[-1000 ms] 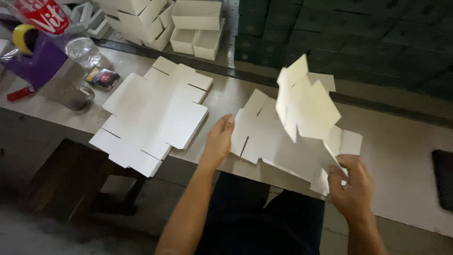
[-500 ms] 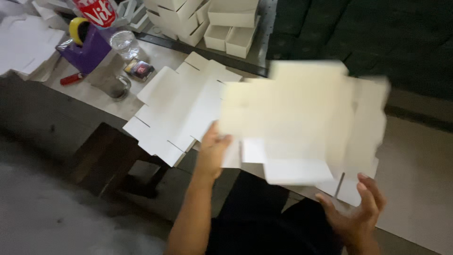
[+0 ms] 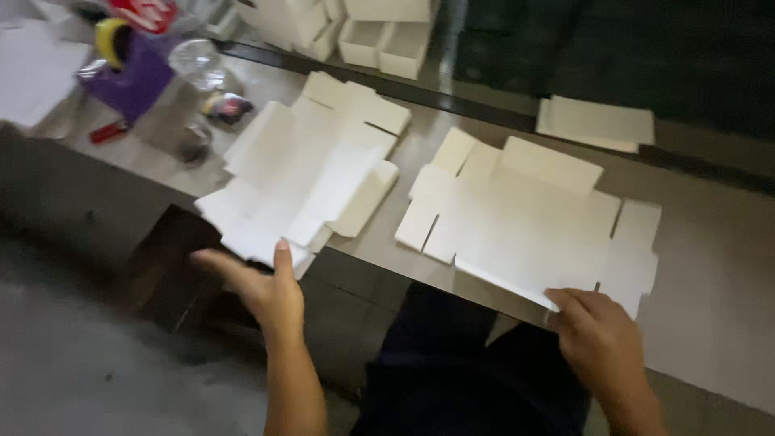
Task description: The person folds flat white cardboard pieces into small rectangular boxes by hand. They fold the side flaps, tuck the tabs into slots, and then place the finished boxes on the table.
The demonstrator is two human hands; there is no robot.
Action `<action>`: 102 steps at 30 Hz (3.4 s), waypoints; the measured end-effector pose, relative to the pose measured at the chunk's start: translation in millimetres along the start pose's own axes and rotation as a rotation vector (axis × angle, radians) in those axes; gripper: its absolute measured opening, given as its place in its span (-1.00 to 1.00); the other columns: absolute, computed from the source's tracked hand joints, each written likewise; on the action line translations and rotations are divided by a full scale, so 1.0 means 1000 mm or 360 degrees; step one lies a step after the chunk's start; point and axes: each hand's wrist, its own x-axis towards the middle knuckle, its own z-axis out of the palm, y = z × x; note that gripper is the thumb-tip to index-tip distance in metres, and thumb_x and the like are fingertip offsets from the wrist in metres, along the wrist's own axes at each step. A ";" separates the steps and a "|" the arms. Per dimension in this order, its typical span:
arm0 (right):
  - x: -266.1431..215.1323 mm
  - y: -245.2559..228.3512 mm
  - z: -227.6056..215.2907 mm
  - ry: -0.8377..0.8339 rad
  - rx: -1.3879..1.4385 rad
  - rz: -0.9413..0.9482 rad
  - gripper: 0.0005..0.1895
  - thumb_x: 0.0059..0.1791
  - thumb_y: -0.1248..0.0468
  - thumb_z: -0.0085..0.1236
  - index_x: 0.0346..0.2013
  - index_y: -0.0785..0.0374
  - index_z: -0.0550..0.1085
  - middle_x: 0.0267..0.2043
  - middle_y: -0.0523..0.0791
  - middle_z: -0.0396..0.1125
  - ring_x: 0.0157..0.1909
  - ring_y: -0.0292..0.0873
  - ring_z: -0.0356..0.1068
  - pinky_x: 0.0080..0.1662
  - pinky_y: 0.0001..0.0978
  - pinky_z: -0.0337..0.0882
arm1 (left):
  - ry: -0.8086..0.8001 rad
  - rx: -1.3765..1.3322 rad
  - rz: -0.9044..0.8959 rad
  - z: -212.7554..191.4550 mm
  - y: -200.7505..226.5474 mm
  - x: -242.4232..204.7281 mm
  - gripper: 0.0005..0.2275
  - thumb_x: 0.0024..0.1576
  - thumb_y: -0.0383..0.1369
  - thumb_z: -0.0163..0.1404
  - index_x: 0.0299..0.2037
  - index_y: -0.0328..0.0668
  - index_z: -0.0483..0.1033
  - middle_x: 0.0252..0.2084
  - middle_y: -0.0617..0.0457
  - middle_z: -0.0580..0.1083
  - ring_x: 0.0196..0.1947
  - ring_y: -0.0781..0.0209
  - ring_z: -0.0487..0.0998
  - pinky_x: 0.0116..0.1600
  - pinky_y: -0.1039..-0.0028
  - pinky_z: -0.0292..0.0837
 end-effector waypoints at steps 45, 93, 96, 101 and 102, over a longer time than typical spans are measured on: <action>0.024 0.021 -0.108 -0.0854 0.0138 0.0125 -0.50 0.08 0.20 0.01 0.33 0.09 0.26 0.22 0.06 0.33 0.19 0.20 0.45 0.11 0.09 0.51 | -0.2237 0.0829 0.2000 0.084 0.097 -0.066 -0.28 -0.13 -0.36 0.09 0.37 -0.13 0.26 0.48 -0.08 0.13 0.41 -0.25 0.13 0.34 -0.05 0.13; 0.033 0.082 -0.047 -0.0281 -0.0207 -0.1236 -0.95 0.08 0.36 0.04 -0.27 0.25 0.36 -0.09 -0.04 0.26 0.20 0.05 0.37 0.27 -0.07 0.40 | -0.1809 0.0546 0.2580 0.127 0.127 -0.062 -0.71 0.19 -0.54 -0.08 0.07 -0.02 0.49 0.20 0.00 0.44 -0.06 -0.02 0.57 -0.20 0.39 0.62; 0.024 0.085 -0.048 -0.0274 -0.0179 -0.1149 -0.96 0.07 0.34 0.04 -0.26 0.24 0.38 -0.03 -0.06 0.28 0.24 0.06 0.36 0.29 -0.07 0.40 | -0.1812 0.0560 0.2527 0.127 0.125 -0.062 -0.73 0.18 -0.54 -0.08 0.04 -0.02 0.50 0.23 0.03 0.43 -0.04 0.01 0.56 -0.21 0.42 0.61; 0.021 0.076 -0.059 -0.0373 -0.0095 -0.0989 -0.88 0.05 0.39 0.07 -0.11 0.26 0.43 0.04 -0.05 0.31 0.22 0.09 0.38 0.30 0.01 0.40 | -0.1810 0.0516 0.2484 0.125 0.124 -0.062 -0.72 0.18 -0.57 -0.06 0.05 -0.05 0.51 0.23 -0.01 0.44 -0.03 -0.01 0.57 -0.19 0.40 0.61; 0.020 0.076 -0.059 -0.0393 -0.0130 -0.0964 -0.83 0.04 0.40 0.09 -0.06 0.23 0.44 0.06 -0.05 0.32 0.23 0.09 0.38 0.31 0.02 0.39 | -0.1803 0.0490 0.2482 0.125 0.125 -0.062 -0.72 0.19 -0.58 -0.06 0.06 -0.06 0.51 0.23 -0.02 0.44 -0.04 -0.01 0.57 -0.20 0.39 0.61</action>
